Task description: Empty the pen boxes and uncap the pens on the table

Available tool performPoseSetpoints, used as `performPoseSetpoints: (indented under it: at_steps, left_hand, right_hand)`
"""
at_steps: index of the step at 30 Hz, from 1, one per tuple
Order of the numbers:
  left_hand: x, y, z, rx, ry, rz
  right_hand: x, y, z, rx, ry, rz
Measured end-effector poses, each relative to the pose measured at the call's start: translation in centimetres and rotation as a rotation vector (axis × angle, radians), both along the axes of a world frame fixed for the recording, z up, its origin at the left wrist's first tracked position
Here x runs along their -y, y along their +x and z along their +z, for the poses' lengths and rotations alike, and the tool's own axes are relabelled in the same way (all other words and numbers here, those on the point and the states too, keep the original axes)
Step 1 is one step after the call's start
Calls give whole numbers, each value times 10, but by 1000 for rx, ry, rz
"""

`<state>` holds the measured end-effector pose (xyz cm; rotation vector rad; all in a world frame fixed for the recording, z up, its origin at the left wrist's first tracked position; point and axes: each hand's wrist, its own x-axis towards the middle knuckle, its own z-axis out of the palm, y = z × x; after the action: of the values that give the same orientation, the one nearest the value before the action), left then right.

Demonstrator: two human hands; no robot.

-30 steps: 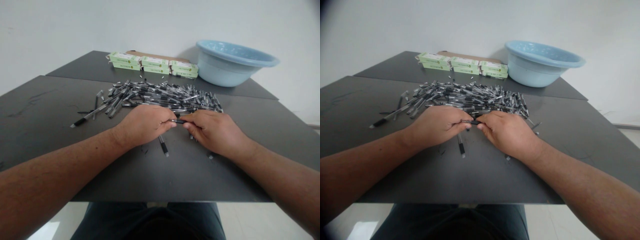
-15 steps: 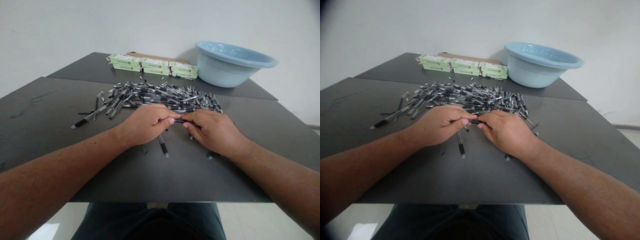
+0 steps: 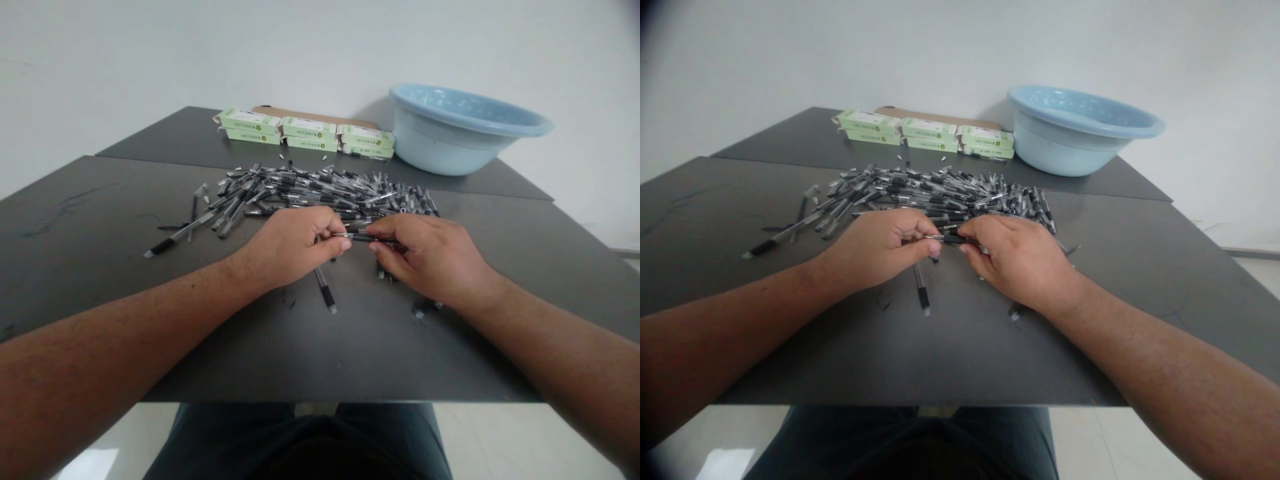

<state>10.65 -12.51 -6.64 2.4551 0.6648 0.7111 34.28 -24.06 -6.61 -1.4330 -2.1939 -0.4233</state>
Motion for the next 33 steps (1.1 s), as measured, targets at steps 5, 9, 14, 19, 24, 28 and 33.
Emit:
performPoseSetpoints:
  at_steps: [5,9,14,19,24,28,33]
  left_hand:
    - [0,-1,1,-5,46,-37]
    - [0,-2,2,-16,46,-79]
    - [0,-2,3,-24,72,-72]
    - [-1,-2,1,-29,116,-57]
    - [-2,-4,1,-56,179,-43]
    - [-2,-4,1,-77,210,-57]
    - [-2,-4,1,-74,227,-64]
  right_hand:
    - [1,-1,1,28,-11,-13]
    - [0,-2,4,34,-10,0]
    - [0,-4,4,35,-45,-6]
    - [0,-2,5,-45,-35,-1]
    - [-1,3,6,-34,-27,24]
    - [-1,4,6,6,-56,16]
    - [0,4,7,-29,-58,30]
